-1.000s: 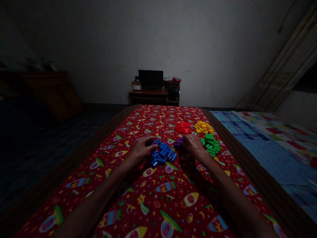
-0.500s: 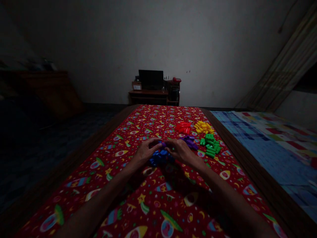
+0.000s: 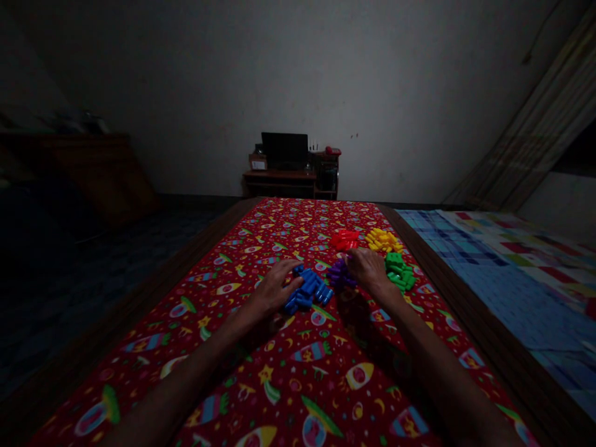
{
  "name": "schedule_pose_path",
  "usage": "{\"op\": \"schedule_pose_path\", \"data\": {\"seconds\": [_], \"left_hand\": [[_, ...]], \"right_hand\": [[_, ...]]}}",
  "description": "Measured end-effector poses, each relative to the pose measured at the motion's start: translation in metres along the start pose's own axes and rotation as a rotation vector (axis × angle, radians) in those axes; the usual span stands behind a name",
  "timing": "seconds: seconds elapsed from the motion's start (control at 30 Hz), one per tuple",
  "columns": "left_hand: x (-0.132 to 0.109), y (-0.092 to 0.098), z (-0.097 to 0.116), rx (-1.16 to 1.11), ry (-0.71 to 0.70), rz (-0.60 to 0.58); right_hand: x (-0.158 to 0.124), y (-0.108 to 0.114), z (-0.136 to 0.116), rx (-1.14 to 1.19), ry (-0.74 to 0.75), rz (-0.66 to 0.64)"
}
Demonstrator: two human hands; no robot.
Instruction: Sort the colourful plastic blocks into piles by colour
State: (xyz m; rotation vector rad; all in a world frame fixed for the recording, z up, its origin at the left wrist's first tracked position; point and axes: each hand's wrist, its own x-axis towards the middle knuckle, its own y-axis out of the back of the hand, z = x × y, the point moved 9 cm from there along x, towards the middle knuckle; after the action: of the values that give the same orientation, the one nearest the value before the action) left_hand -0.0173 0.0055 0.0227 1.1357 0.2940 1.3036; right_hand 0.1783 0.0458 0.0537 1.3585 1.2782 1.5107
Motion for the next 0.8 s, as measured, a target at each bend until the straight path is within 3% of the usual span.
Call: {"op": "schedule_pose_path", "data": {"seconds": [0.17,0.27,0.4,0.5,0.63,0.7,0.8], "left_hand": [[-0.023,-0.05,0.054,0.249,-0.328,-0.205],[-0.025,-0.058,0.056,0.338,-0.351,-0.197],[-0.019,-0.046,0.03,0.324,-0.295,-0.143],[-0.01,-0.026,0.002,0.113,-0.219,-0.071],[0.01,0.003,-0.047,-0.079,-0.01,0.1],[0.021,0.005,-0.068,-0.063,0.064,0.105],[0.04,-0.016,-0.086,-0.027,0.087,-0.048]], "right_hand": [[-0.01,0.001,-0.036,0.091,0.207,-0.001],[-0.018,-0.011,-0.052,0.116,0.306,-0.075],[-0.024,-0.031,-0.059,0.14,0.358,-0.095],[-0.032,-0.048,-0.071,0.219,0.45,-0.026],[-0.053,-0.073,-0.094,0.345,0.615,0.099],[-0.064,-0.08,-0.1,0.357,0.671,0.184],[-0.071,-0.089,-0.102,0.344,0.694,0.231]]}}
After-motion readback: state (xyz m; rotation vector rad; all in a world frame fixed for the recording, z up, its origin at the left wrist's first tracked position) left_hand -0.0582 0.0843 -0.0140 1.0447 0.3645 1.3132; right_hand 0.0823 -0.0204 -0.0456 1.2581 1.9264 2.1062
